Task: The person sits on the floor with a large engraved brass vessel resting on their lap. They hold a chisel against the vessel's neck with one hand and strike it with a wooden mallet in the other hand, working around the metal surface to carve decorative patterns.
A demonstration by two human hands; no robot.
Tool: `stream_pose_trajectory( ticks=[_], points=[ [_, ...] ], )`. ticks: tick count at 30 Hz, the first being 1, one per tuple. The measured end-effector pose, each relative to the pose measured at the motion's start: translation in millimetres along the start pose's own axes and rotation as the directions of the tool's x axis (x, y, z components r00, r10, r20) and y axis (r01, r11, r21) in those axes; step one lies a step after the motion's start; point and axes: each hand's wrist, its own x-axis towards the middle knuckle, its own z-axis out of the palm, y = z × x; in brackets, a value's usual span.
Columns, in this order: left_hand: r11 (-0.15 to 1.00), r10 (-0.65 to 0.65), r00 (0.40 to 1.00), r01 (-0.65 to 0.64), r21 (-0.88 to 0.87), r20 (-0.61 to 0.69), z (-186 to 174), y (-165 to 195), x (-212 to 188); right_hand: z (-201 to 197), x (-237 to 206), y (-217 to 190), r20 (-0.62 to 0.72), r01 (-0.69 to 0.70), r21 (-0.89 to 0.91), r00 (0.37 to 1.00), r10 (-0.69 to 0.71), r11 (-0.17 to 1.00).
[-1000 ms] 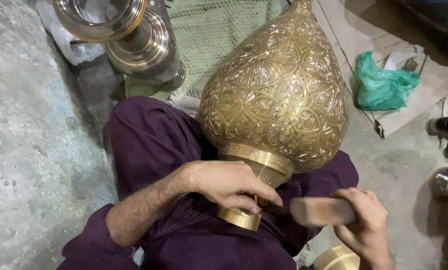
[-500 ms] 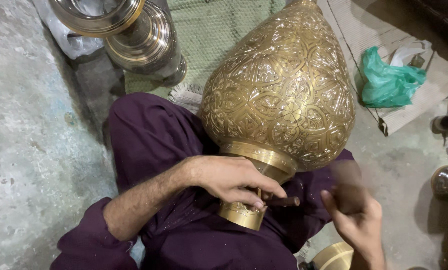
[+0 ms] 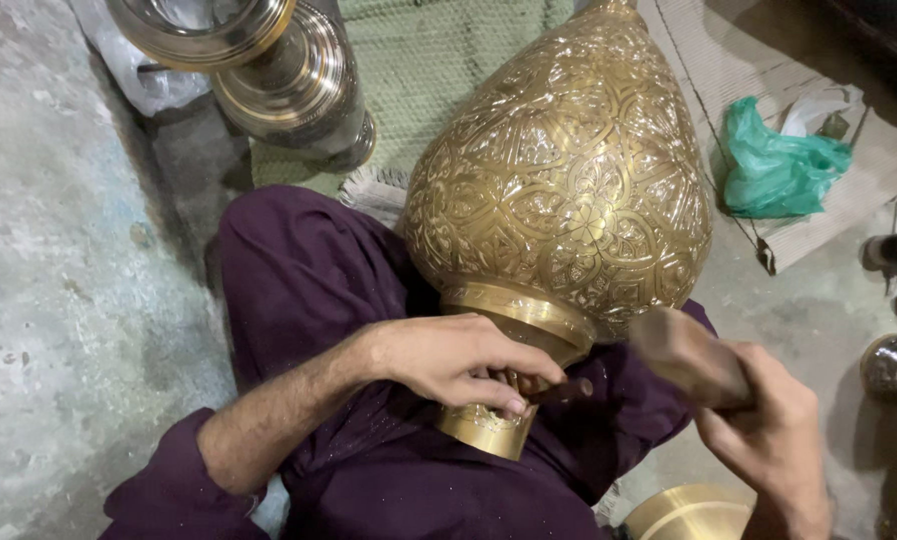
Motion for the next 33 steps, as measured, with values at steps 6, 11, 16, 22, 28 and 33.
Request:
stream_pose_trajectory(
  ticks=[6,11,16,22,28,33],
  points=[
    [1.0,-0.018,0.996,0.018,0.006,0.088,-4.9,-0.5,4.7,20.2,-13.5,-13.5,-0.039,-0.141,0.324,0.986,0.162,0.936],
    [0.997,0.049,0.994,-0.042,-0.071,0.098,-6.4,-2.6,6.8,21.9,-24.4,0.0,0.022,0.224,-0.129,0.974,-0.224,0.966],
    [0.999,0.047,0.993,-0.045,-0.021,0.111,-3.6,-2.5,9.8,23.3,-26.4,11.3,-0.068,0.049,0.399,0.997,-0.024,0.916],
    [0.996,0.054,0.992,-0.062,0.066,0.118,-1.3,0.5,10.7,26.1,-16.6,5.3,-0.109,0.163,0.338,0.985,-0.133,0.927],
    [0.99,0.101,0.99,-0.11,0.088,0.101,-0.7,3.5,9.3,43.5,-21.7,-6.1,-0.131,0.06,0.29,0.991,-0.023,0.955],
    [0.999,0.033,0.999,-0.032,0.04,-0.031,2.1,6.1,-3.9,33.9,-18.5,-0.4,-0.067,0.04,0.246,0.997,-0.024,0.968]
  ],
)
